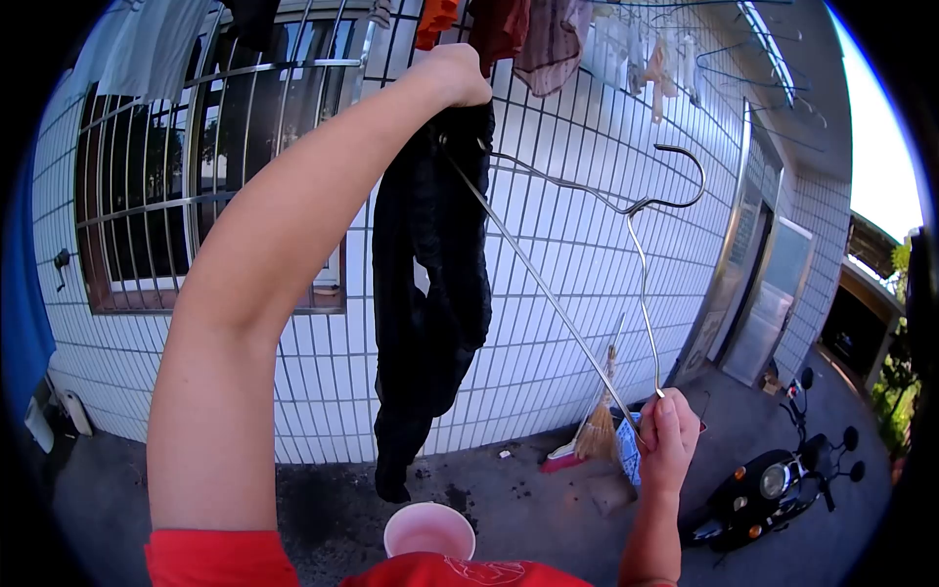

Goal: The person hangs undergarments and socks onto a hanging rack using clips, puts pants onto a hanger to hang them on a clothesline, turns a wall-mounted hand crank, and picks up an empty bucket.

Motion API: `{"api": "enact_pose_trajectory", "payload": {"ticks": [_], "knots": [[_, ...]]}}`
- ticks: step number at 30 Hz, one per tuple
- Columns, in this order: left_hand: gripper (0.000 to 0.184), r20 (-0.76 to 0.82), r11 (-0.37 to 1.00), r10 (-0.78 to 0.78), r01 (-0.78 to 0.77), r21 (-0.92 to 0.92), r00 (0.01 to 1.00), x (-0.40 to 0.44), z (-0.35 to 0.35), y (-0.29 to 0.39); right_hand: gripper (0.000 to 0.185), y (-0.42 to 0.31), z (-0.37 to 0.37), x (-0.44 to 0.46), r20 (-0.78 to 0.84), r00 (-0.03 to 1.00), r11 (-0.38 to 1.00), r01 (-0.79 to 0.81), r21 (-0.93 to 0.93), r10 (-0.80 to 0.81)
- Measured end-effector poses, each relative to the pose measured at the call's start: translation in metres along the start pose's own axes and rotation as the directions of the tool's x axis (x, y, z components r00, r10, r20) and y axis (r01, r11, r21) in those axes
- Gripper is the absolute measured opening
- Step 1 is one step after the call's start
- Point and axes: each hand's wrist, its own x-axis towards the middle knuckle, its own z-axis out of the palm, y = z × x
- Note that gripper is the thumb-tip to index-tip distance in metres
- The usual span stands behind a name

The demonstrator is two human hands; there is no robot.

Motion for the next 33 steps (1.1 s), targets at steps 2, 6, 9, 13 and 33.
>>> {"api": "enact_pose_trajectory", "payload": {"ticks": [2, 6, 9, 13, 33], "knots": [[0.027, 0.035, 0.999, 0.035, -0.036, 0.026, 0.999, -0.001, 0.006, 0.005, 0.030, 0.004, 0.005, 0.000, -0.072, 0.996, 0.983, 0.035, -0.180, -0.049], [0.024, 0.110, 0.994, 0.085, -0.076, -0.085, 0.990, -0.008, 0.015, 0.014, 0.030, 0.011, 0.014, -0.004, -0.113, 0.988, 0.966, 0.070, -0.249, -0.101], [0.025, 0.159, 0.947, 0.251, -0.208, -0.245, 0.955, -0.028, 0.010, 0.038, 0.033, 0.026, 0.017, -0.002, -0.168, 0.956, 0.936, 0.182, -0.301, -0.240], [0.046, 0.215, 0.867, 0.452, -0.371, -0.332, 0.866, -0.041, -0.014, 0.053, 0.032, 0.033, 0.001, -0.004, -0.233, 0.925, 0.947, 0.258, -0.190, -0.299], [0.028, -0.388, 0.662, 0.603, -0.708, -0.244, 0.697, -0.046, 0.018, 0.070, 0.041, 0.021, 0.006, 0.001, 0.268, 0.825, 0.697, 0.564, -0.443, -0.497]]}}
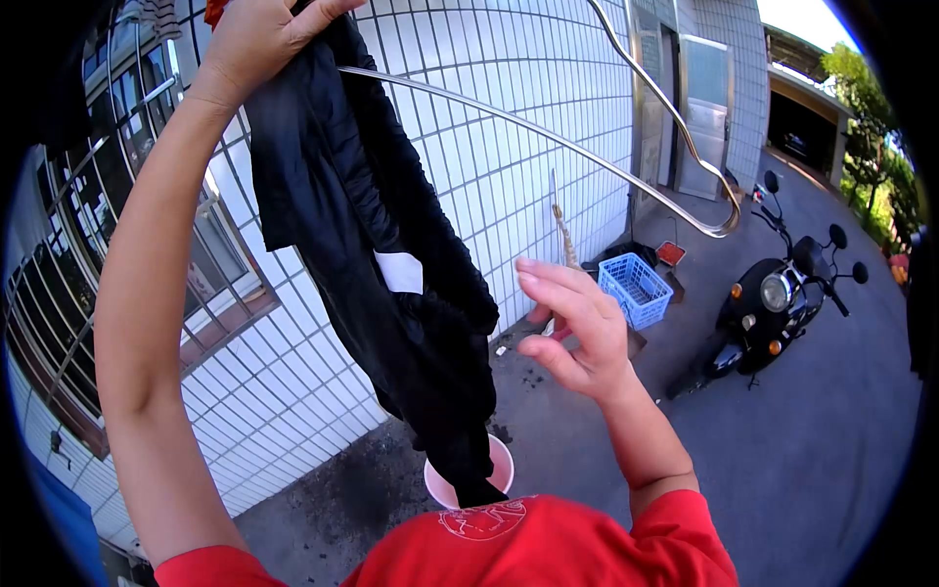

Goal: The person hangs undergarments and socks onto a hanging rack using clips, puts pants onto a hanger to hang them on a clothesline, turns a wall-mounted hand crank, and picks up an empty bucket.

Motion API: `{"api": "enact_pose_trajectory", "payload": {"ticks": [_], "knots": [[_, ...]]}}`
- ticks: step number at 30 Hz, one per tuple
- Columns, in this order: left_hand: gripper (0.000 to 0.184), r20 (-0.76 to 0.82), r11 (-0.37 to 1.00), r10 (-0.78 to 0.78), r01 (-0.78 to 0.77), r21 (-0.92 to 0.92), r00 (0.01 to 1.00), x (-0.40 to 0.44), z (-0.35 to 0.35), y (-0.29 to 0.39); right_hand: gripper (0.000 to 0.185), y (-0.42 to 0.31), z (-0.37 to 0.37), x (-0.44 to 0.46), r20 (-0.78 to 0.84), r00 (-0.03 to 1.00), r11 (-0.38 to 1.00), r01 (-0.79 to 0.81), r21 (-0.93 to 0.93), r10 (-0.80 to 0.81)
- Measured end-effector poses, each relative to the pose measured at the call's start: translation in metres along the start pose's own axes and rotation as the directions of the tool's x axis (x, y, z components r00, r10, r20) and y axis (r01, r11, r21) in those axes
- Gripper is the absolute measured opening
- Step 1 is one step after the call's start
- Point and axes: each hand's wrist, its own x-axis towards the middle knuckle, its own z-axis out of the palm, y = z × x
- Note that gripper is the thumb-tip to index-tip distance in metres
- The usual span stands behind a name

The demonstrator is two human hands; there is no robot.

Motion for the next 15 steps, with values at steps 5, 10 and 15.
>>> {"api": "enact_pose_trajectory", "payload": {"ticks": [5, 10, 15], "knots": [[0.036, 0.002, 0.991, -0.045, 0.044, 0.124, 0.999, 0.001, -0.015, -0.003, 0.069, -0.013, 0.035, 0.021, 0.254, 0.954, 0.982, -0.130, -0.135, 0.161], [0.041, 0.024, 0.992, -0.109, 0.111, -0.061, 0.994, -0.010, -0.039, -0.007, 0.054, 0.028, 0.038, 0.023, 0.491, 0.816, 0.952, -0.249, -0.178, 0.305], [0.033, 0.171, 0.993, -0.098, 0.086, 0.076, 0.980, -0.056, -0.062, -0.054, 0.035, 0.036, -0.019, 0.030, 0.283, 0.925, 0.941, -0.169, -0.293, 0.254]]}}
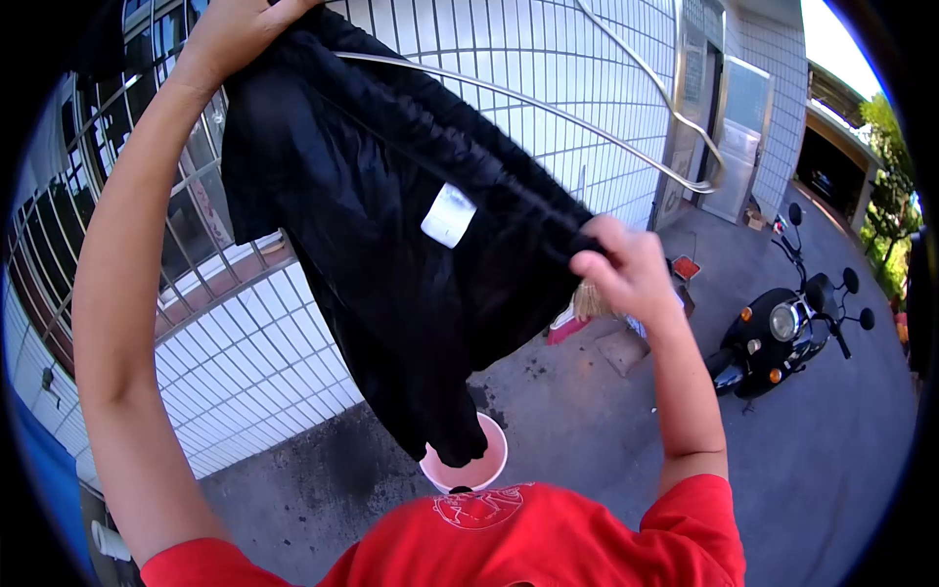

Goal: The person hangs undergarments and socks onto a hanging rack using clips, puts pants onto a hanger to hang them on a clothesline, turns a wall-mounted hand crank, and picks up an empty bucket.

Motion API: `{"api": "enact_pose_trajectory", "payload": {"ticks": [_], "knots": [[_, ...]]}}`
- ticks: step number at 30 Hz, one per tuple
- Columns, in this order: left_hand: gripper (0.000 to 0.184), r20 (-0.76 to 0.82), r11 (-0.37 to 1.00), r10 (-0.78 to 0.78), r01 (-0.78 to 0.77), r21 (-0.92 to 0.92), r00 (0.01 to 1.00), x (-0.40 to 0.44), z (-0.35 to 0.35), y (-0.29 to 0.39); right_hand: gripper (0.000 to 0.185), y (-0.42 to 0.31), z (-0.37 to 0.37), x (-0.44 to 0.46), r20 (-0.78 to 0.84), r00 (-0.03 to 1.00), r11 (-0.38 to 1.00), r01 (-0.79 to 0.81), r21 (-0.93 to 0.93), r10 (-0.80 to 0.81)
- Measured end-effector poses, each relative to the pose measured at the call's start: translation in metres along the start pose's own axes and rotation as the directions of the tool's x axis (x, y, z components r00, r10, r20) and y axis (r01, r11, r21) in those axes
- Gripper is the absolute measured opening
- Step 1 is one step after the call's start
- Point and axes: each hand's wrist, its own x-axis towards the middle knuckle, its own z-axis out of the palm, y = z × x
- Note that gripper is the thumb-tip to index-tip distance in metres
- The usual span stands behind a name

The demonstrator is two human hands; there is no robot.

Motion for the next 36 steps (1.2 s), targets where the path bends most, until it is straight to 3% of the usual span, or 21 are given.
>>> {"api": "enact_pose_trajectory", "payload": {"ticks": [3, 5, 7, 9, 11, 13, 14, 15, 16, 17, 18, 19, 21, 24, 27, 29, 31, 33, 34, 35, 36], "knots": [[0.029, 0.070, 0.996, 0.005, -0.011, 0.084, 0.998, -0.038, -0.001, -0.044, 0.023, 0.017, -0.043, -0.006, -0.284, 0.958, 0.999, 0.014, -0.044, -0.026], [0.027, 0.092, 0.999, -0.016, 0.012, 0.050, 0.996, -0.051, 0.001, -0.050, 0.022, 0.019, -0.061, 0.001, -0.353, 0.932, 0.993, 0.051, -0.102, -0.084], [0.027, 0.096, 0.994, -0.066, 0.057, 0.088, 0.993, -0.061, 0.002, -0.047, 0.023, 0.004, -0.068, 0.018, -0.364, 0.919, 0.978, 0.085, -0.190, -0.151], [0.027, 0.076, 0.993, 0.016, -0.025, 0.115, 0.997, -0.060, 0.004, -0.034, 0.023, -0.009, -0.067, 0.044, -0.375, 0.894, 0.955, 0.157, -0.252, -0.246], [0.029, -0.102, 0.991, -0.056, 0.068, 0.116, 0.993, -0.051, 0.001, 0.004, 0.027, -0.021, -0.068, 0.065, -0.357, 0.909, 0.952, 0.114, -0.284, -0.215], [0.029, -0.071, 0.979, -0.173, 0.180, 0.098, 0.982, -0.053, -0.007, 0.007, 0.026, -0.017, -0.073, 0.090, -0.334, 0.900, 0.960, 0.257, -0.111, -0.280], [0.027, -0.035, 0.968, -0.241, 0.243, 0.065, 0.970, -0.056, -0.010, 0.004, 0.040, -0.022, -0.078, 0.095, -0.372, 0.912, 0.963, 0.236, 0.131, -0.173], [0.029, 0.000, 0.952, -0.304, 0.304, 0.034, 0.953, -0.058, -0.013, 0.001, 0.037, -0.027, -0.078, 0.100, -0.438, 0.890, 0.927, 0.262, 0.269, -0.125], [0.030, -0.078, 0.975, -0.218, 0.220, 0.021, 0.973, -0.067, -0.008, -0.019, 0.037, -0.033, -0.078, 0.106, -0.500, 0.863, 0.868, 0.304, 0.393, -0.075], [0.032, -0.165, 0.991, -0.126, 0.131, 0.021, 0.978, -0.076, 0.000, -0.037, 0.040, -0.034, -0.081, 0.106, -0.471, 0.881, 0.906, 0.232, 0.354, -0.042], [0.035, -0.109, 0.979, -0.184, 0.192, 0.073, 0.977, -0.077, -0.003, -0.036, 0.043, -0.036, -0.084, 0.107, -0.440, 0.898, 0.937, 0.160, 0.309, -0.008], [0.038, -0.066, 0.959, -0.242, 0.249, 0.133, 0.968, -0.077, -0.010, -0.032, 0.049, -0.035, -0.087, 0.105, -0.353, 0.936, 0.992, 0.042, 0.116, 0.002], [0.044, -0.134, 0.945, -0.268, 0.287, 0.156, 0.954, -0.076, -0.012, -0.027, 0.050, -0.048, -0.090, 0.109, -0.105, 0.986, 0.991, -0.128, 0.030, 0.131], [0.046, -0.181, 0.945, -0.297, 0.316, 0.089, 0.938, -0.071, -0.015, -0.027, 0.044, -0.076, -0.113, 0.127, 0.055, 0.995, 0.995, -0.089, 0.040, 0.087], [0.047, -0.211, 0.948, -0.313, 0.319, -0.005, 0.926, -0.066, -0.016, -0.030, 0.042, -0.090, -0.129, 0.139, 0.087, 0.996, 0.995, -0.042, 0.091, 0.034], [0.056, -0.152, 0.929, -0.360, 0.369, 0.032, 0.920, -0.060, -0.014, -0.033, 0.046, -0.105, -0.131, 0.146, 0.089, 0.993, 0.993, -0.067, -0.095, 0.075], [0.056, -0.208, 0.939, -0.336, 0.344, 0.002, 0.918, -0.054, -0.008, -0.035, 0.045, -0.116, -0.124, 0.148, 0.011, 0.997, 0.974, -0.066, -0.216, 0.070], [0.052, -0.209, 0.936, -0.348, 0.351, -0.020, 0.914, -0.049, 0.000, -0.036, 0.040, -0.119, -0.121, 0.146, -0.037, 0.997, 0.937, 0.052, -0.344, -0.069], [0.050, -0.313, 0.951, -0.305, 0.304, -0.052, 0.900, -0.045, 0.005, -0.034, 0.037, -0.116, -0.123, 0.147, -0.093, 0.989, 0.925, 0.073, -0.374, -0.116], [0.049, -0.188, 0.912, -0.400, 0.370, -0.179, 0.897, -0.039, -0.004, -0.027, 0.034, -0.113, -0.128, 0.149, -0.142, 0.978, 0.913, 0.087, -0.398, -0.155], [0.056, -0.323, 0.950, -0.279, 0.212, -0.229, 0.904, -0.029, -0.009, -0.025, 0.034, -0.115, -0.138, 0.150, -0.166, 0.968, 0.902, 0.104, -0.418, -0.188]]}}
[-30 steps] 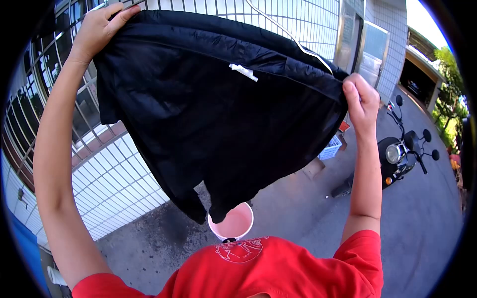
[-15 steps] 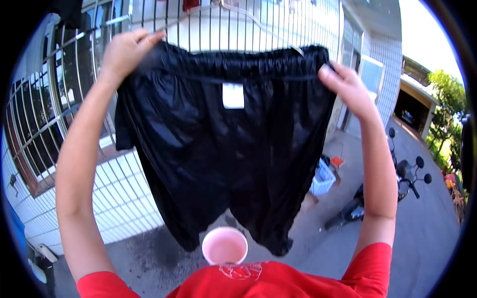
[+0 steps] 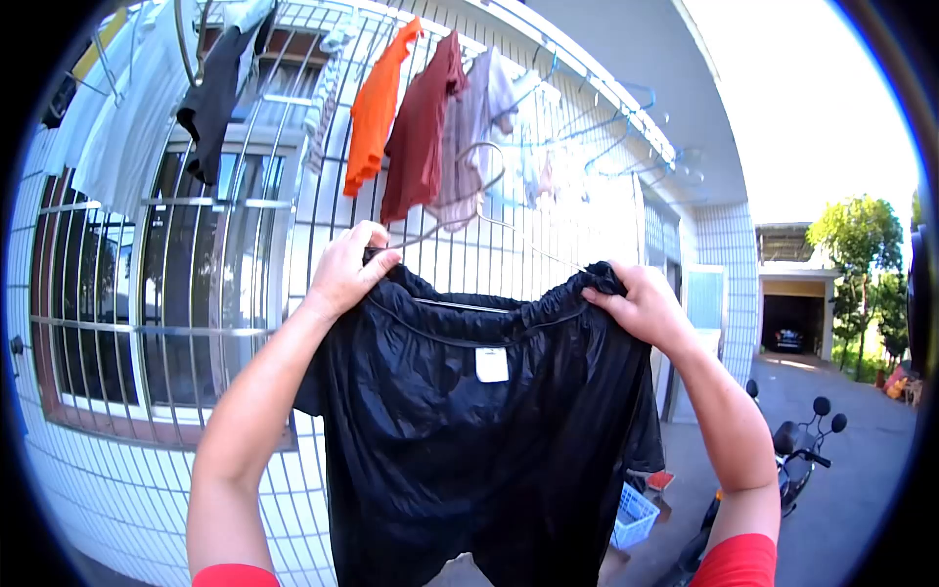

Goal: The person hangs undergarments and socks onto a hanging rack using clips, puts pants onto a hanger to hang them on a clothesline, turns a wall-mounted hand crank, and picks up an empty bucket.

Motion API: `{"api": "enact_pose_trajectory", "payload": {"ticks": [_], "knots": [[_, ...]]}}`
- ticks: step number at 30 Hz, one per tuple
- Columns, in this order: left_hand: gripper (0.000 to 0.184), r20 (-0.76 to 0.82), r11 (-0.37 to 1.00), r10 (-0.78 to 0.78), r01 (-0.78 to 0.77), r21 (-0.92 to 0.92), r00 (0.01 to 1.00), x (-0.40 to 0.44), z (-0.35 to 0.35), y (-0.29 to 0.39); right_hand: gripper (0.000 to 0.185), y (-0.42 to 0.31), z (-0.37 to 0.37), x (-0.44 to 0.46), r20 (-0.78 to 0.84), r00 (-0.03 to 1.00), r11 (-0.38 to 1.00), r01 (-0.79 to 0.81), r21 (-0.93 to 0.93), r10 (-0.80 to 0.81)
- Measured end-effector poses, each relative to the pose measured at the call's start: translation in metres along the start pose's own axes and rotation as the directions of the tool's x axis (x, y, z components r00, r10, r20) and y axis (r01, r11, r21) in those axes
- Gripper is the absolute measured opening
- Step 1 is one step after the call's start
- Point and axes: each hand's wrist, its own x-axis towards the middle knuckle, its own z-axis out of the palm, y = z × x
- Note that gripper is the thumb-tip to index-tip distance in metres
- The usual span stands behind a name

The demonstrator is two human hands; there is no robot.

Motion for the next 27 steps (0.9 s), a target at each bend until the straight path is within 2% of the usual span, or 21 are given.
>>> {"api": "enact_pose_trajectory", "payload": {"ticks": [1, 3, 5, 7, 8, 9, 10, 11, 12, 13, 15, 16, 17, 19, 20, 21, 22, 23, 25, 26, 27], "knots": [[0.067, -0.103, 0.987, 0.129, -0.138, -0.088, 0.986, 0.005, 0.001, 0.002, 0.032, 0.003, -0.007, 0.001, -0.032, 0.999, 0.999, -0.038, 0.005, 0.038], [0.092, -0.220, 0.977, 0.098, -0.135, -0.164, 0.971, 0.005, 0.000, -0.001, 0.029, 0.007, -0.020, 0.004, -0.116, 0.987, 0.991, -0.104, 0.079, 0.113], [0.104, -0.188, 0.989, -0.038, 0.009, -0.149, 0.981, -0.022, 0.008, -0.008, 0.027, 0.019, -0.039, 0.014, -0.192, 0.972, 0.986, -0.116, 0.118, 0.138], [0.102, -0.010, 0.934, -0.193, 0.181, -0.309, 0.981, -0.073, 0.035, -0.029, 0.028, 0.044, -0.053, 0.035, -0.281, 0.951, 0.991, -0.107, 0.085, 0.127], [0.100, 0.178, 0.858, -0.331, 0.374, -0.353, 0.927, -0.105, 0.051, -0.036, 0.029, 0.046, -0.062, 0.045, -0.314, 0.938, 0.989, -0.147, 0.018, 0.145], [0.098, 0.363, 0.748, -0.440, 0.559, -0.358, 0.821, -0.138, 0.063, -0.038, 0.030, 0.046, -0.070, 0.056, -0.345, 0.925, 0.981, -0.186, -0.049, 0.159], [0.094, 0.522, 0.524, -0.456, 0.692, -0.497, 0.720, -0.161, 0.060, -0.013, 0.032, 0.045, -0.076, 0.067, -0.370, 0.914, 0.977, -0.203, -0.068, 0.164], [0.095, 0.668, 0.284, -0.451, 0.805, -0.521, 0.592, -0.181, 0.061, 0.000, 0.033, 0.043, -0.081, 0.077, -0.395, 0.903, 0.972, -0.219, -0.084, 0.170], [0.098, 0.762, 0.211, -0.434, 0.877, -0.433, 0.480, -0.204, 0.071, -0.002, 0.035, 0.040, -0.082, 0.089, -0.385, 0.904, 0.972, -0.227, -0.063, 0.187], [0.104, 0.846, 0.033, -0.329, 0.900, -0.434, 0.420, -0.233, 0.096, -0.016, 0.035, 0.035, -0.081, 0.101, -0.381, 0.908, 0.974, -0.217, -0.066, 0.176], [0.118, 0.538, 0.123, -0.341, 0.604, -0.788, 0.771, -0.247, 0.112, 0.020, 0.033, 0.027, -0.074, 0.124, -0.415, 0.893, 0.961, -0.247, -0.125, 0.176], [0.118, 0.536, 0.124, -0.342, 0.603, -0.788, 0.772, -0.240, 0.107, 0.039, 0.037, 0.025, -0.071, 0.137, -0.405, 0.901, 0.948, -0.252, -0.197, 0.155], [0.129, 0.400, 0.220, -0.363, 0.495, -0.841, 0.842, -0.229, 0.092, 0.063, 0.037, 0.014, -0.071, 0.146, -0.356, 0.903, 0.935, -0.314, -0.166, 0.240], [0.150, 0.111, 0.403, -0.357, 0.261, -0.877, 0.927, -0.212, 0.077, 0.095, 0.036, 0.004, -0.066, 0.165, -0.381, 0.890, 0.924, -0.336, -0.182, 0.248], [0.152, 0.100, 0.518, -0.224, 0.205, -0.830, 0.969, -0.210, 0.091, 0.096, 0.037, 0.000, -0.065, 0.174, -0.375, 0.893, 0.925, -0.334, -0.184, 0.248], [0.150, 0.127, 0.711, -0.116, 0.172, -0.682, 0.985, -0.193, 0.090, 0.108, 0.037, -0.007, -0.065, 0.182, -0.367, 0.897, 0.926, -0.330, -0.183, 0.247], [0.144, 0.069, 0.852, -0.054, 0.082, -0.516, 0.996, -0.161, 0.083, 0.132, 0.038, -0.015, -0.063, 0.190, -0.376, 0.892, 0.931, -0.328, -0.159, 0.251], [0.134, 0.050, 0.870, -0.079, 0.093, -0.484, 0.996, -0.133, 0.086, 0.149, 0.040, -0.012, -0.061, 0.207, -0.381, 0.889, 0.927, -0.336, -0.166, 0.253], [0.094, -0.010, 0.889, -0.068, 0.056, -0.455, 0.998, -0.079, 0.094, 0.154, 0.042, -0.026, -0.061, 0.226, -0.421, 0.871, 0.924, -0.347, -0.159, 0.254], [0.084, -0.086, 0.894, -0.033, -0.009, -0.448, 0.996, -0.053, 0.099, 0.144, 0.044, -0.029, -0.061, 0.237, -0.473, 0.851, 0.922, -0.344, -0.178, 0.227], [0.078, -0.180, 0.932, -0.007, -0.058, -0.357, 0.984, -0.026, 0.105, 0.130, 0.046, -0.033, -0.060, 0.247, -0.523, 0.829, 0.919, -0.343, -0.196, 0.198]]}}
